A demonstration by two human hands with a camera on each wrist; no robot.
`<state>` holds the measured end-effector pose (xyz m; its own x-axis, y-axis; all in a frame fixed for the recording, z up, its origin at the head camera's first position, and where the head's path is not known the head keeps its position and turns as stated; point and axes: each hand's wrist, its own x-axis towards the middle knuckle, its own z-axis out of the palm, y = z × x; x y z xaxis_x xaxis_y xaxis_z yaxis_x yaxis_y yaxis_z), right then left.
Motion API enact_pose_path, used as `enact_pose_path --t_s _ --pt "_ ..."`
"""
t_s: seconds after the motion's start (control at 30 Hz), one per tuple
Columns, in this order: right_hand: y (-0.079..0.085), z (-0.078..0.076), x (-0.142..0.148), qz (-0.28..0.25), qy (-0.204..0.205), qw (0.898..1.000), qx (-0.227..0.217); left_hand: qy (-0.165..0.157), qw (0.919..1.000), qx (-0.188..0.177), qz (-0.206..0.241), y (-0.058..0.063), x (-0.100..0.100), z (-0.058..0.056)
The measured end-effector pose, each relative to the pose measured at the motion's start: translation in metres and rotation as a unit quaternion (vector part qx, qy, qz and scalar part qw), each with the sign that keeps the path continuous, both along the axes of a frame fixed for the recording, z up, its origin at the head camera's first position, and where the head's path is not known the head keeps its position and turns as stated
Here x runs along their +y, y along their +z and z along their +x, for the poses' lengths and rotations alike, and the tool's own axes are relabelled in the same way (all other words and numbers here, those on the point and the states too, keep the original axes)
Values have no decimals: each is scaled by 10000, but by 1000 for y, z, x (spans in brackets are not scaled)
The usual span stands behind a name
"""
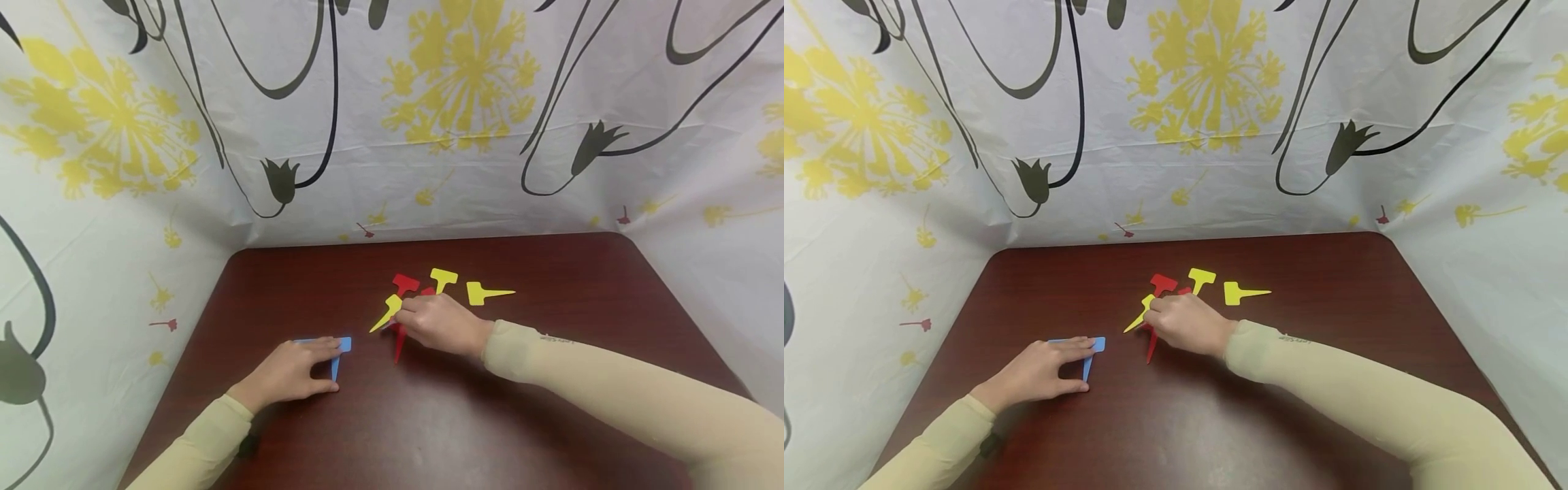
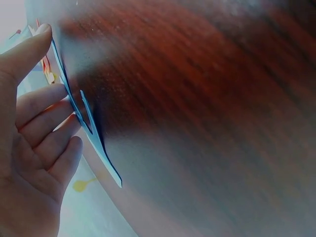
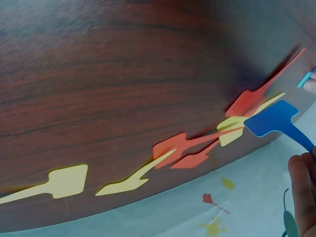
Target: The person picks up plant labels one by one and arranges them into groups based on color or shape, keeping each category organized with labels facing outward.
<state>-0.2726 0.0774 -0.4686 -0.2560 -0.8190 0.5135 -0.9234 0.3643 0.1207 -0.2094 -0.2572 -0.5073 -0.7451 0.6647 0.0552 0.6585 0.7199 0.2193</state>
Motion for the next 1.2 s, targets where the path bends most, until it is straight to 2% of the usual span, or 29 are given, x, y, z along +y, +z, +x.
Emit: enact_pose_path --t_s 0.53,0.8,1.2 --pt "-5 11 -19 489 67 9986 -189 -185 9992 254 251 -2 -1 -2" --pt "-11 18 -31 456 288 9961 -693 -117 9992 211 307 -2 0 -2" --pt "-23 29 -50 533 708 9947 -520 -40 9997 213 145 1 0 -2"
